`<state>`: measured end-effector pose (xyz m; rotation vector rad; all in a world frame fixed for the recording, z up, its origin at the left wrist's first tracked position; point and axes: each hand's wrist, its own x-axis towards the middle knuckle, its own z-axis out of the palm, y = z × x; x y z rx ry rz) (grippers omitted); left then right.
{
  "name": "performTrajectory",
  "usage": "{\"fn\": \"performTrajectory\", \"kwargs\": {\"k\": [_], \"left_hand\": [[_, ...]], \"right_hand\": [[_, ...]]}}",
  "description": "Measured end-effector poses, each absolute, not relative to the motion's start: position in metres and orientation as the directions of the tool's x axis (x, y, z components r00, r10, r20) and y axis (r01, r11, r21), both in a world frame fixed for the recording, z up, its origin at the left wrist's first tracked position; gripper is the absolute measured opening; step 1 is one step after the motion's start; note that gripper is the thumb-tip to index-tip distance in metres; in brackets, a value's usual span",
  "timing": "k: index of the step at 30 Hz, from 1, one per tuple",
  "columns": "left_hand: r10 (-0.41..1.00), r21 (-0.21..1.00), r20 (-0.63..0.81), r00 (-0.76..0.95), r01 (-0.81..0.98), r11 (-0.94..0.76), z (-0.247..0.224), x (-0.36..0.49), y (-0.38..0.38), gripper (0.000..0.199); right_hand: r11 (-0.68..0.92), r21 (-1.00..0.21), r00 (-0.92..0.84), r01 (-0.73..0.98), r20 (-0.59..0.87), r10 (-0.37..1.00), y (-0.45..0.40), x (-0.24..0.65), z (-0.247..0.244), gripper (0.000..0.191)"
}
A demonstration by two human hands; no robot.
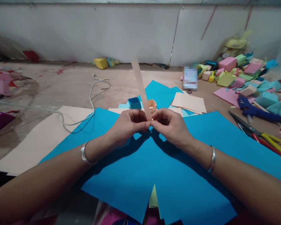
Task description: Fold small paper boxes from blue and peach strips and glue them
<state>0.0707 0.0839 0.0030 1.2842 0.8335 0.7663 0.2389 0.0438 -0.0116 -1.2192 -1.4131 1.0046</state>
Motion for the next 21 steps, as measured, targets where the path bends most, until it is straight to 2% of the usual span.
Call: {"fn": "performTrajectory", "kwargs": {"k": [3,8,16,21], "left_hand": [[0.841,0.987,-0.122,0.528,-0.022,0.158,0.0013,0.0705,0.0851,0.013],[0.825,0.984,-0.131,0.550,-0.027,0.174,0.0001,0.0714,0.0839,0.005],[0.812,0.972,-0.148,0.564,-0.067,0.224,0.0007,0.0723,0.0812,0.011],[0.808,0.963,-0.163,0.567,-0.087,0.256,-0.0010,0.0718,0.0828,0.011]], "right_hand": [[0.132,-0.979,-0.021,0.154,0.130,0.991,0.0442,0.2396,-0.0117,0.020],[0.161,-0.966,-0.046,0.201,0.155,0.987,0.0440,0.2400,-0.0105,0.010],[0.059,-0.998,-0.070,-0.008,0.059,0.996,0.0450,0.2436,-0.0143,0.010],[0.105,-0.990,-0.044,0.097,0.101,0.994,0.0435,0.2437,-0.0111,0.006]]}}
